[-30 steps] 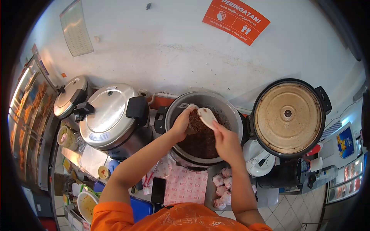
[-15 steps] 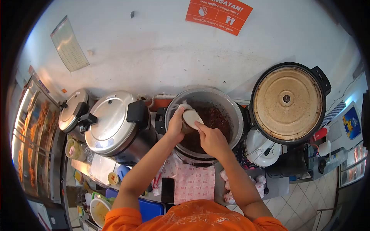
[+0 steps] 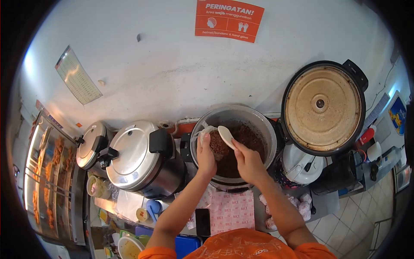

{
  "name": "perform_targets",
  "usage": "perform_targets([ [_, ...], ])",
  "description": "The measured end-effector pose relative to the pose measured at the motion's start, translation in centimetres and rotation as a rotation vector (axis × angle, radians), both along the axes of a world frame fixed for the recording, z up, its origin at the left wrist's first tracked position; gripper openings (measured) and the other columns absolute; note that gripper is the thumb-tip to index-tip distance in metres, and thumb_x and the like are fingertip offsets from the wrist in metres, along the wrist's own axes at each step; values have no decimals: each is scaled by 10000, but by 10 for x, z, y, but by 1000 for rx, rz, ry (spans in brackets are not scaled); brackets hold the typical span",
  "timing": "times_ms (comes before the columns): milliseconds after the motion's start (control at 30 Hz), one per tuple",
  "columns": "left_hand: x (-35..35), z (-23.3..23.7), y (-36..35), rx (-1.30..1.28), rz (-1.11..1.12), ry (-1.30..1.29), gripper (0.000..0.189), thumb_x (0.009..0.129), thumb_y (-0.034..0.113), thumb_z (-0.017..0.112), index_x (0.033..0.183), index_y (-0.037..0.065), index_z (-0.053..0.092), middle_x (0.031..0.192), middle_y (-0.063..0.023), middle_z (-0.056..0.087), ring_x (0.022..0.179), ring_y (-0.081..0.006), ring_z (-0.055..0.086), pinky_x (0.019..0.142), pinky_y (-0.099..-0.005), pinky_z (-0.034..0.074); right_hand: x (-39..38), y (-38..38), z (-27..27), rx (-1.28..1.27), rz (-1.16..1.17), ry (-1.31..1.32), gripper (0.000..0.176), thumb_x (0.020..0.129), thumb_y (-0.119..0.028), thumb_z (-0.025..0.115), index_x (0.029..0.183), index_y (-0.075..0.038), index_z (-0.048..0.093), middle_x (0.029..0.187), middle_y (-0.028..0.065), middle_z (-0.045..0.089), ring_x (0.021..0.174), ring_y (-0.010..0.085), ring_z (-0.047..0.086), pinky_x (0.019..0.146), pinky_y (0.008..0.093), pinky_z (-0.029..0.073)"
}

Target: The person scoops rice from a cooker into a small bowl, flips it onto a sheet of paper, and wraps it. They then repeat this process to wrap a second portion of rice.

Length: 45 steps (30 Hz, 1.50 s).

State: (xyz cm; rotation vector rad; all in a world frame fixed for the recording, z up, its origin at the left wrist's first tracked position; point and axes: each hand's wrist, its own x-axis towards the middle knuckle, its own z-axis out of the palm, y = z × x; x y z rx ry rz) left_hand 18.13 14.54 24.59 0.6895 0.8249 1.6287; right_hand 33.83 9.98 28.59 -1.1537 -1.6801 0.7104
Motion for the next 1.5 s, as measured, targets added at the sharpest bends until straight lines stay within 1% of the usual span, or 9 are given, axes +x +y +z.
perform_targets([
  [467,-30,10,15,-301,-8,-308,456,1052,475,419,1293,111,551,1267,-122,632,1149,-318,618,961,-548,502,26,-14,5,-21,84,-755,475,944,-191,536,1418,-159,541,766,174,682,656,411,688,620,533,555],
  [667,-30,37,-30,-251,-48,-392,479,1056,516,362,1333,166,535,1313,-83,610,1218,-303,574,1002,-576,448,39,24,-9,146,-4,-811,440,970,-176,577,1405,-118,533,1128,208,557,1026,395,557,878,502,473],
  [767,-19,41,-72,-243,-46,-433,507,1060,525,312,1337,169,543,1310,-77,614,1216,-296,571,1008,-555,443,19,4,-6,378,-10,-561,418,990,-151,568,1401,-86,528,1067,186,583,918,325,605,800,443,502],
  [933,4,21,-161,-250,-87,-516,532,1070,495,275,1343,134,555,1300,-83,626,1199,-271,580,1025,-448,445,-15,-91,-46,-477,286,470,410,1093,-278,407,1409,-34,500,1037,32,615,805,102,586,707,299,501],
  [1133,27,-86,-238,-485,72,-494,418,1060,365,426,1316,61,557,1320,-60,623,1221,-226,565,1053,-408,399,-17,-168,-144,-1034,177,1261,524,1089,-441,303,1422,-85,494,1409,108,562,1324,250,512,1121,445,396],
  [1333,-9,-204,-251,-659,-106,108,346,981,210,552,1312,108,562,1342,-57,574,1244,-218,520,1075,-415,347,8,-169,-199,-1278,211,1438,528,998,-417,550,1386,-61,514,1369,129,575,1241,310,570,1049,474,460],
  [1400,-31,-249,-232,-375,116,623,479,871,171,673,1329,80,565,1311,-118,558,1233,-256,501,1048,-421,363,5,-168,-215,-568,204,311,535,924,-338,678,1372,-86,532,1302,148,580,1154,298,593,1003,488,476],
  [1433,-42,-247,-221,-373,116,619,479,871,171,673,1329,80,565,1311,-118,558,1233,-256,501,1048,-421,363,0,-171,-243,-383,143,54,603,820,-297,764,1364,-146,551,1299,158,516,1170,329,529,1013,520,443],
  [1500,-61,-241,-204,-18,22,1539,628,793,109,716,1389,67,520,1370,-176,512,1272,-337,480,1079,-471,355,-15,-179,-269,-313,170,-399,614,791,-295,775,1353,-169,560,1308,165,479,1202,353,482,1030,525,421],
])
